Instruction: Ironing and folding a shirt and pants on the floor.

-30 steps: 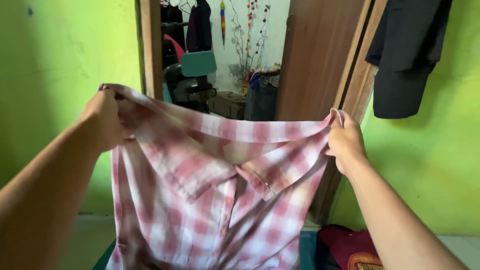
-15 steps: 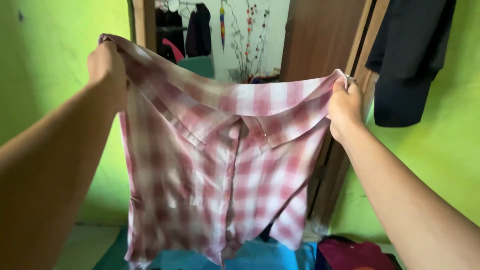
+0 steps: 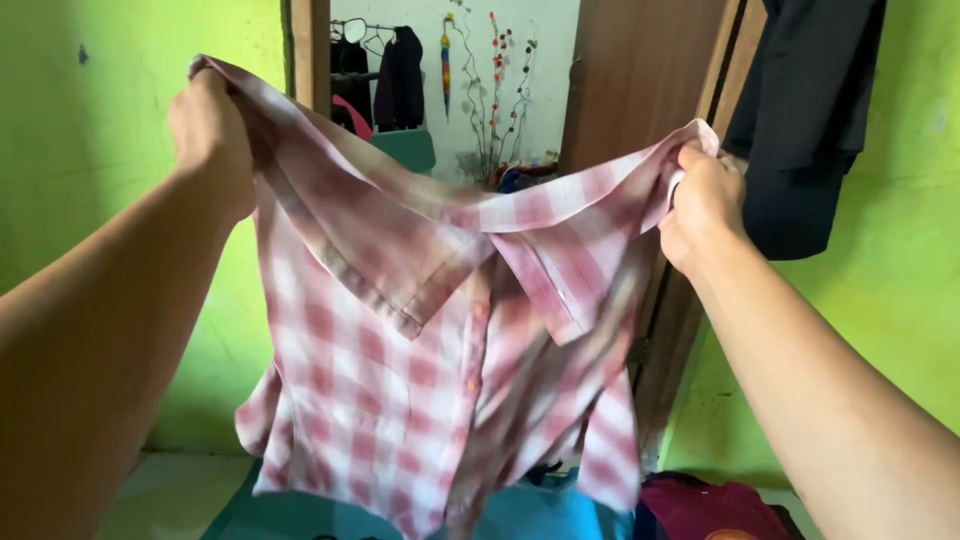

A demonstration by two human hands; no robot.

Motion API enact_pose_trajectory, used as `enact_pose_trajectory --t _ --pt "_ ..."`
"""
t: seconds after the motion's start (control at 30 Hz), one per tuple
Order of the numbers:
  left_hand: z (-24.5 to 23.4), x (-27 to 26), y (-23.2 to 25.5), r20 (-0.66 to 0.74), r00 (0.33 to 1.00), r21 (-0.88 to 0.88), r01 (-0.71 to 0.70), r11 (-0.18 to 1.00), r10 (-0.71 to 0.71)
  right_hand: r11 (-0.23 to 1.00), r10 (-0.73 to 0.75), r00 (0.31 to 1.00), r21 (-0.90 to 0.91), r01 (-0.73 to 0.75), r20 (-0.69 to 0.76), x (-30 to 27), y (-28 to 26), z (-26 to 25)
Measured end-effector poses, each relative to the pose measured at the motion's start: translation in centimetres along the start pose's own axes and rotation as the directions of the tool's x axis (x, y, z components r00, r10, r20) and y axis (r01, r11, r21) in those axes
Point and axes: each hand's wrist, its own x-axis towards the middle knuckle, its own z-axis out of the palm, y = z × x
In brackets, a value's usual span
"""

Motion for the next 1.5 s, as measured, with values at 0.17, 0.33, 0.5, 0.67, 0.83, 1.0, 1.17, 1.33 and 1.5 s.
enact_pose_trajectory --t 0.17,0.33,0.5,0.67,0.83,1.0,1.17,1.33,1.5 --pt "-0.1 0.7 -1.8 -0.073 0.99 0.207 0.13 0.97 -0.117 0.983 0.129 0.984 -0.119 -0.143 -0.119 -1.0 1.6 0.7" --pt "-1.0 0.8 -5.4 -0.157 0.965 0.273 0.245 0.93 -0.208 0.945 0.244 0.941 -0.162 -0.285 -0.235 -1.3 4.9 -0.9" --pt "-0.6 2.1 -8.2 -0.18 0.927 0.409 0.374 0.832 -0.329 0.897 0.331 0.903 -0.204 -0.391 -0.275 -0.4 9.0 -3.2" --pt "0.2 5.7 -11.7 -0.109 0.949 0.418 0.314 0.852 -0.296 0.93 0.287 0.951 -0.207 -0.305 -0.111 1.8 10.6 -3.1" --pt "2.3 7.8 -9.6 -0.009 0.997 0.289 0.077 0.954 -0.077 0.948 0.195 0.976 -0.235 -0.213 -0.094 5.2 8.8 -1.1" --pt "2.5 4.6 -5.0 0.103 0.986 0.1 0.123 0.987 -0.133 0.995 0.046 0.999 -0.095 -0.044 0.012 3.5 5.5 -0.2" --pt "-3.4 3.6 -5.4 0.081 0.993 0.105 0.078 0.991 -0.087 0.99 0.115 0.989 -0.076 -0.122 -0.098 -2.7 4.9 -1.9" --pt "-14.3 -4.3 -6.4 0.049 0.96 0.302 0.248 0.921 -0.274 0.963 0.206 0.959 -0.135 -0.234 -0.195 -11.5 6.9 -6.5" --pt "-24.9 -13.0 -9.6 0.024 0.874 0.348 0.448 0.824 -0.485 0.86 0.314 0.884 -0.291 -0.42 -0.347 -20.8 11.4 -11.9"
